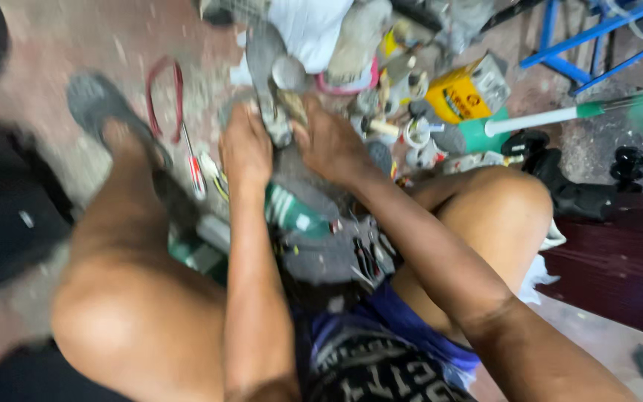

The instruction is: The person sits on the floor and uses a hammer and a metal rod to repeatedly strike and shape a small metal ring held in the left hand. The person occasionally switches to a screwdriver to adjust the ring before resuming hammering.

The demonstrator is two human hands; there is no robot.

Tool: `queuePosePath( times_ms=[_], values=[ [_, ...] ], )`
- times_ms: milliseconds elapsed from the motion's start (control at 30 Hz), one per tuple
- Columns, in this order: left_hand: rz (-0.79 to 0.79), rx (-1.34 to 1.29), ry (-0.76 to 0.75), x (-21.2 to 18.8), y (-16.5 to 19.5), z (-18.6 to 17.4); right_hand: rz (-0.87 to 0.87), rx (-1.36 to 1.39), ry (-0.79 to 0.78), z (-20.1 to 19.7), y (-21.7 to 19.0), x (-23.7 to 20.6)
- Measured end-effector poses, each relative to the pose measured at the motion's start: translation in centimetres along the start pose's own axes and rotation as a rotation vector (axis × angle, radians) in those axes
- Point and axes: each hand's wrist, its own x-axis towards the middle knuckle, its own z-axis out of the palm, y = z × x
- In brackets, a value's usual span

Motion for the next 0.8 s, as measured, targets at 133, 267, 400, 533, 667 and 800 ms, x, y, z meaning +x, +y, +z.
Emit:
queuePosePath(
  times_ms=[133,267,400,533,667,800],
  values=[
    [0.035,-0.071,0.016,0.0,0.8,-0.2,-0.050,0.047,0.044,-0.7,0.0,0.5],
    [-0.025,-0.229,-0.011,-0.6,1.5,-0.8,-0.097,0.121,0.117,-1.6,-0.2,-0.7],
    [0.034,-0.177,0.014,-0.8,1.5,-0.7,-0.155,0.125,0.125,-2.4,-0.9,-1.8],
    [0.025,0.008,0.008,-0.1,1.0,-0.2,-0.177,0.029,0.028,-0.8,-3.0,-1.1],
    [-0.130,-0.040,-0.042,0.7,0.8,-0.2,0.023,-0.075,-0.092,0.8,-4.0,0.0],
    [-0.024,-0.085,0.215,-1.0,0.7,0.2,-0.358,0.278,0.180,0.2,-2.7,-0.7]
  ],
)
